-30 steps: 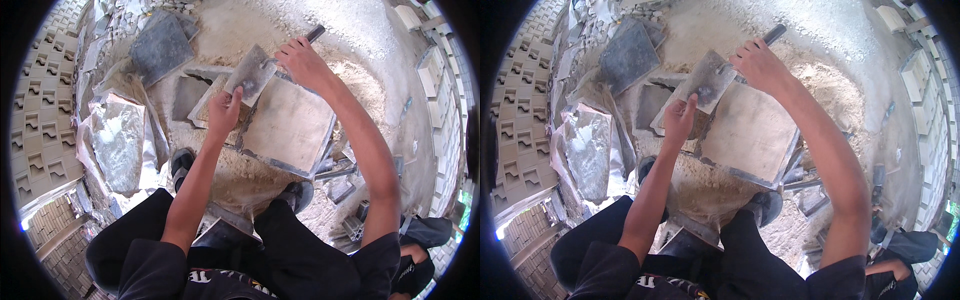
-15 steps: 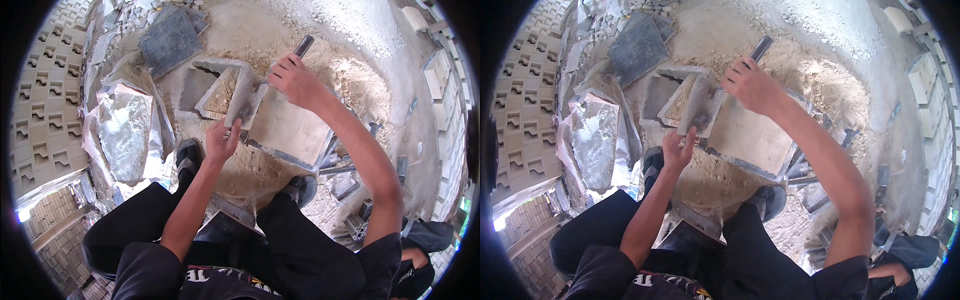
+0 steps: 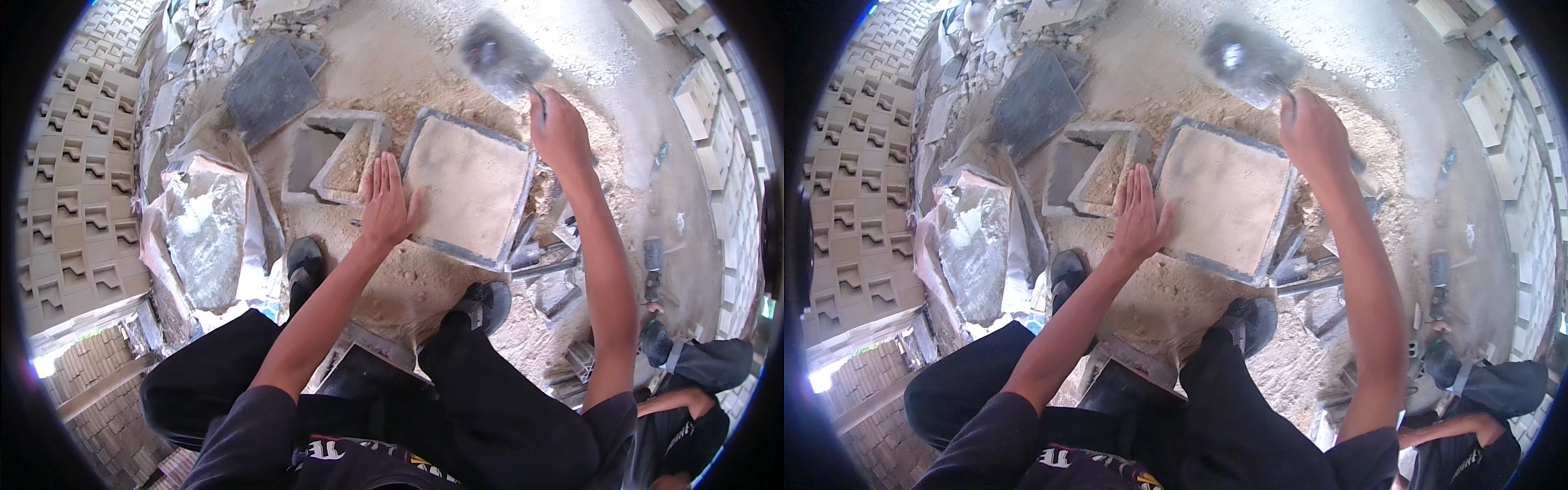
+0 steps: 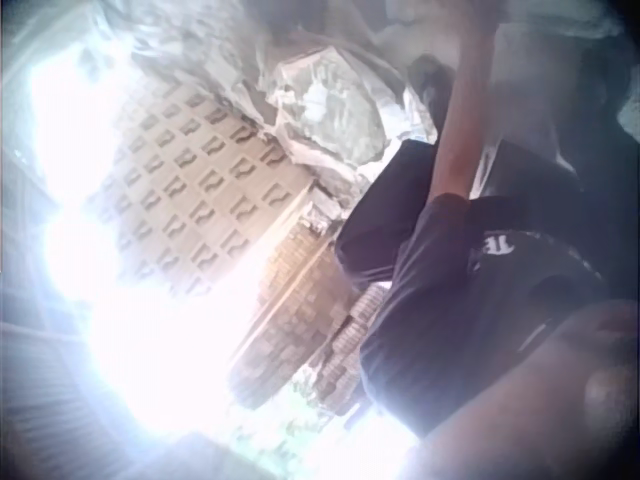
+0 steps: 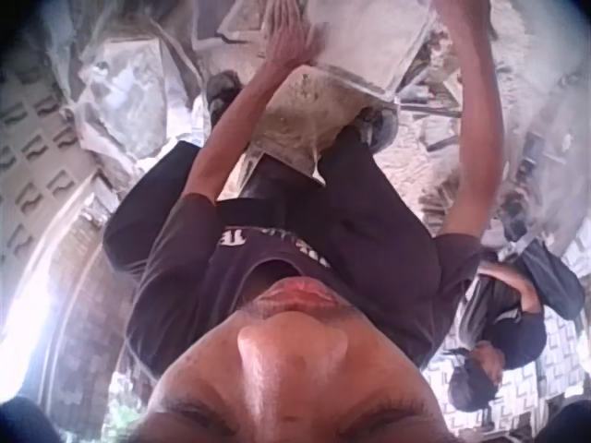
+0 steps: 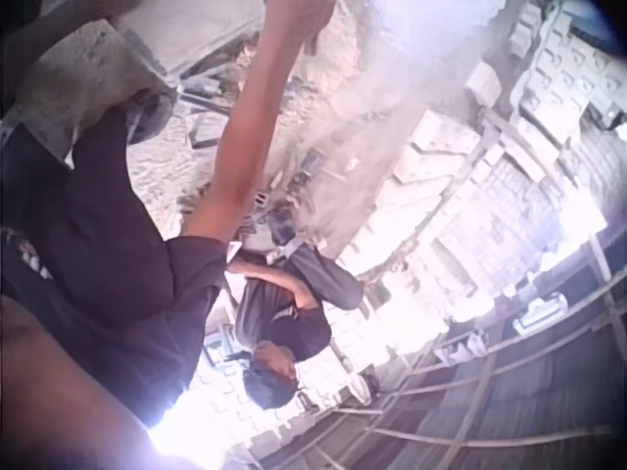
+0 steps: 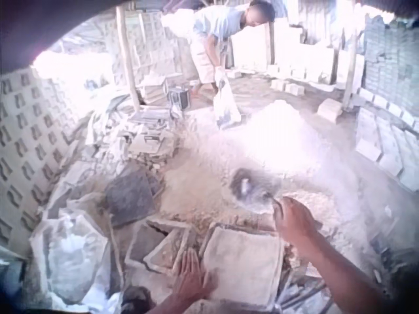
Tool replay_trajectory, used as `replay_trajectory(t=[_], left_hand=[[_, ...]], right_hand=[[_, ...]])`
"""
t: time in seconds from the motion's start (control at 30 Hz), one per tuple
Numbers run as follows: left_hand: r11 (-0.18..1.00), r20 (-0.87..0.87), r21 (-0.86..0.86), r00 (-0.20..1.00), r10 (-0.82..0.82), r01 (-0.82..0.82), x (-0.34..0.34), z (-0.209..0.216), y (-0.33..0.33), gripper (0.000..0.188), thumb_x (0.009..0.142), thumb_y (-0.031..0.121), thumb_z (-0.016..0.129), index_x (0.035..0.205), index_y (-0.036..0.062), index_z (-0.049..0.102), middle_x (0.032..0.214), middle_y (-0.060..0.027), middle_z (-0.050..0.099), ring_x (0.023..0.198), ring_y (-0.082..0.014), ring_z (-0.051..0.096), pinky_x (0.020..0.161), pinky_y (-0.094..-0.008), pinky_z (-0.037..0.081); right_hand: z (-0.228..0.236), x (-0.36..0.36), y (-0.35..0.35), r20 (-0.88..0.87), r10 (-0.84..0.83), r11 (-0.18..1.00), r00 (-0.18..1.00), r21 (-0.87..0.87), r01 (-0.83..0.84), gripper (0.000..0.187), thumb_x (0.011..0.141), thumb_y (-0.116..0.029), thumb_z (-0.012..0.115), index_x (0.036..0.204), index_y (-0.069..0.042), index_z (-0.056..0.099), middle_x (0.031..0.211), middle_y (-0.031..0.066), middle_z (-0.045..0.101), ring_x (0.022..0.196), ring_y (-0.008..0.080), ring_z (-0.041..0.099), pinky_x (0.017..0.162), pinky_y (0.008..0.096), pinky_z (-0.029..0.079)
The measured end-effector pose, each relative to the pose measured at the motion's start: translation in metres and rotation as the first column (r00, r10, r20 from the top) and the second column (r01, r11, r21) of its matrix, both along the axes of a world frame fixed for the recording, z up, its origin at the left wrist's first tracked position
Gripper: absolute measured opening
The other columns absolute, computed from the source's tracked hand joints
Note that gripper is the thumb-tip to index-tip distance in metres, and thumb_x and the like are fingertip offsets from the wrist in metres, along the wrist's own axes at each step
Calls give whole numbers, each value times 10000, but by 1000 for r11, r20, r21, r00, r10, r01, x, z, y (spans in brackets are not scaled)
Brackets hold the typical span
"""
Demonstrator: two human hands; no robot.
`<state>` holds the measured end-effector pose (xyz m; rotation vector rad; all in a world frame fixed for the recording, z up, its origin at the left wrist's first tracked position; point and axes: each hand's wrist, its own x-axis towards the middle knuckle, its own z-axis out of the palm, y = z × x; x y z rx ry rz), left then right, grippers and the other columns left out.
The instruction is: The person uses a trowel to spread and smooth fine sand or concrete mix into a metal mold, then flips the mold to release the shaped block and places smaller metal components back into the mold.
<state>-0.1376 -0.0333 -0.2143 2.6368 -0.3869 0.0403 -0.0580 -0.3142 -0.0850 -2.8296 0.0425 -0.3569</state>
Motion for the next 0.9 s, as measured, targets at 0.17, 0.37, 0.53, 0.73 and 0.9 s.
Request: replay_trajectory(t=[0.17, 0.37, 0.53, 0.73, 0.9], left_hand=[[989, 99, 145, 995, 19, -33, 42, 0, -44, 803, 971, 477, 406, 1444, -132, 183, 1513, -330, 185, 1443, -432, 132, 1169, -528, 95], [833, 291, -181, 838, -462, 522, 0, -32, -135, 770, 961, 503, 418, 1457, -62, 251, 1543, -248, 206, 1442, -371, 192, 1173, -535, 111], [730, 137, 55, 719, -681, 681, -11, -5, -110, 667, 928, 470, 490, 1481, 135, 323, 1574, -74, 235, 1470, -244, 156, 1176, -546, 82], [884, -14, 420, 975, -221, 207, 67, 19, 32, 524, 974, 331, 416, 1452, 119, 379, 1537, -139, 299, 1440, -335, 232, 1165, -566, 81], [947, 50, -315, 997, -55, 68, 31, 19, 62, 566, 980, 331, 407, 1444, 10, 357, 1516, -217, 311, 1442, -358, 224, 1168, -536, 88]], right_hand=[[7, -39, -23, -119, -230, 917, 966, 305, 256, 334, 965, -261, 491, 847, 39, 578, 713, 239, 609, 655, 380, 608, 639, 458, 445], [-25, -74, -44, -73, -275, 912, 959, 297, 284, 379, 961, -319, 512, 827, 30, 572, 622, 211, 574, 568, 334, 568, 588, 431, 424], [-23, -108, -41, -289, -254, 934, 923, 174, 311, 462, 957, -405, 525, 778, 19, 570, 596, 191, 570, 551, 296, 589, 559, 432, 423], [3, -146, 15, -602, 54, 977, 797, -132, -165, 396, 987, -389, 469, 818, -49, 581, 612, 128, 600, 555, 275, 634, 528, 405, 513], [-29, -144, 64, -580, 317, 896, 750, -75, -437, 285, 966, -284, 489, 853, -53, 611, 703, 122, 657, 622, 282, 679, 551, 397, 544]])
